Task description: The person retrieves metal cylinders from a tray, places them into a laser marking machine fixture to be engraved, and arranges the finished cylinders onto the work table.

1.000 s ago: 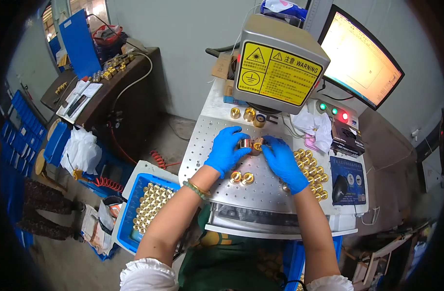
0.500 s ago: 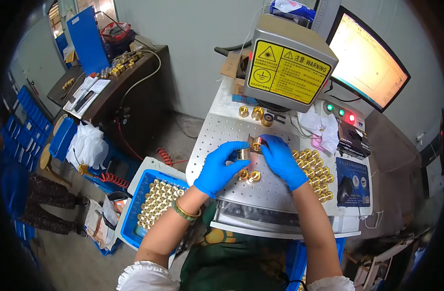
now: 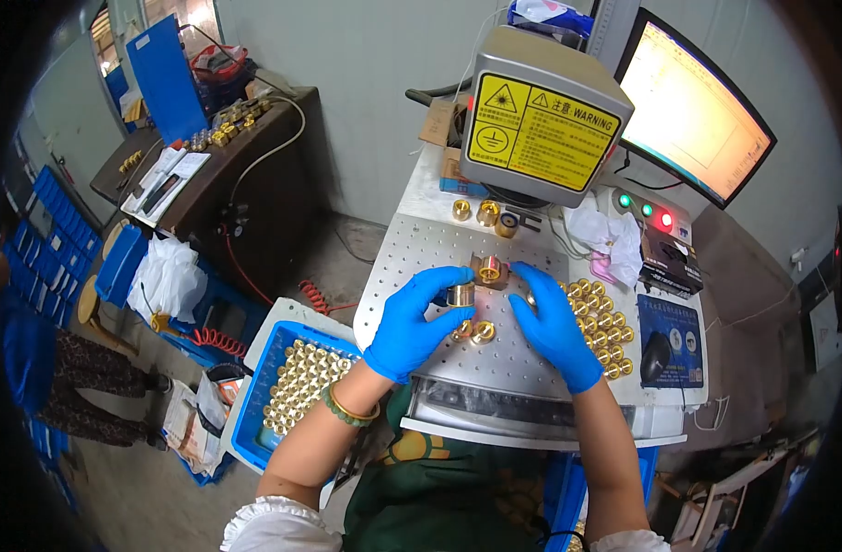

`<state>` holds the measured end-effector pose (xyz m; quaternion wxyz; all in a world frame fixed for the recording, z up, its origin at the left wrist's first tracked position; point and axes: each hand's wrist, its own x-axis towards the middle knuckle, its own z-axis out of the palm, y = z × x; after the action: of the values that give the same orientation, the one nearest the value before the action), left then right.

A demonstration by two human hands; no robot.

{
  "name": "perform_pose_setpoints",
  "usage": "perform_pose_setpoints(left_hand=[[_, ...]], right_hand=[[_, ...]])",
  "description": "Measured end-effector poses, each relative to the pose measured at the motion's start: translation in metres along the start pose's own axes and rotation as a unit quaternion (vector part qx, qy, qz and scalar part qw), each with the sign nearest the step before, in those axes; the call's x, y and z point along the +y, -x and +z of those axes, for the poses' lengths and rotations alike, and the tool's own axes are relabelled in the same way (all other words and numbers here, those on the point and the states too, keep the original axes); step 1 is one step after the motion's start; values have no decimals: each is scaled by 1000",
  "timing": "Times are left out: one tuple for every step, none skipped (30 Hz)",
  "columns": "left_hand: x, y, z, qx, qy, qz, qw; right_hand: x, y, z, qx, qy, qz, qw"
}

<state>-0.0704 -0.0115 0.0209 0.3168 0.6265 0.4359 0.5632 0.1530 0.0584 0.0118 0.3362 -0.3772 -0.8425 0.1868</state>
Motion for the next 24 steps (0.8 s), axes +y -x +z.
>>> perform_pose_setpoints(left_hand=[[0,0,0,3,-8,10,1000],[0,1,1,7,-17,19,1000],[1,1,2,5,-16,19,1000],[3,1,2,6,-21,28,999],[4,0,3,8,-26,38,999],[4,0,4,8,-25,38,999],[4,0,4,8,-28,42,999],[4,0,4,8,-30,46,998],[4,1,4,9,-30,46,998],[5,1,4,6,-31,48,998],[5,2,3,4,-31,50,998],[4,3,3,2,-29,49,998],[2,4,3,-4,-10,16,1000],[2,5,3,-10,10,-16,1000],[4,6,2,-10,21,-29,999],[3,7,3,-13,25,-29,999],[0,7,4,-7,35,-52,998],[-2,9,3,0,44,-76,996],[-7,10,3,-1,40,-82,996],[-9,11,3,1,38,-83,996],[-10,11,4,2,47,-86,995],[-11,12,5,2,56,-88,995],[-11,12,5,4,53,-88,995],[-12,13,6,2,52,-85,995]], right_hand=[[-2,2,-2,3,3,-2,1000],[-3,4,-3,5,7,-5,1000],[-3,6,-4,6,7,-3,1000],[-3,7,-4,13,5,-1,1000],[-4,8,-4,20,3,1,1000],[-5,9,-5,21,4,1,1000],[-6,9,-6,20,1,1,1000],[-7,9,-7,20,-1,1,1000],[-8,9,-8,20,-1,1,1000],[-8,10,-9,16,1,4,1000],[-9,10,-10,12,3,9,1000],[-10,11,-12,12,4,11,1000],[-10,12,-15,22,3,11,1000],[-8,14,-19,32,4,12,999],[-6,15,-23,33,8,16,999],[-4,16,-27,43,0,24,999],[-1,17,-30,54,-9,31,998],[-2,19,-33,54,-9,32,998],[-4,21,-36,53,-22,56,997],[-5,22,-37,51,-36,79,995],[-4,24,-37,50,-39,77,995],[-2,27,-36,50,-26,67,996],[-2,29,-35,50,-13,57,997],[-4,30,-34,49,-16,56,997]])
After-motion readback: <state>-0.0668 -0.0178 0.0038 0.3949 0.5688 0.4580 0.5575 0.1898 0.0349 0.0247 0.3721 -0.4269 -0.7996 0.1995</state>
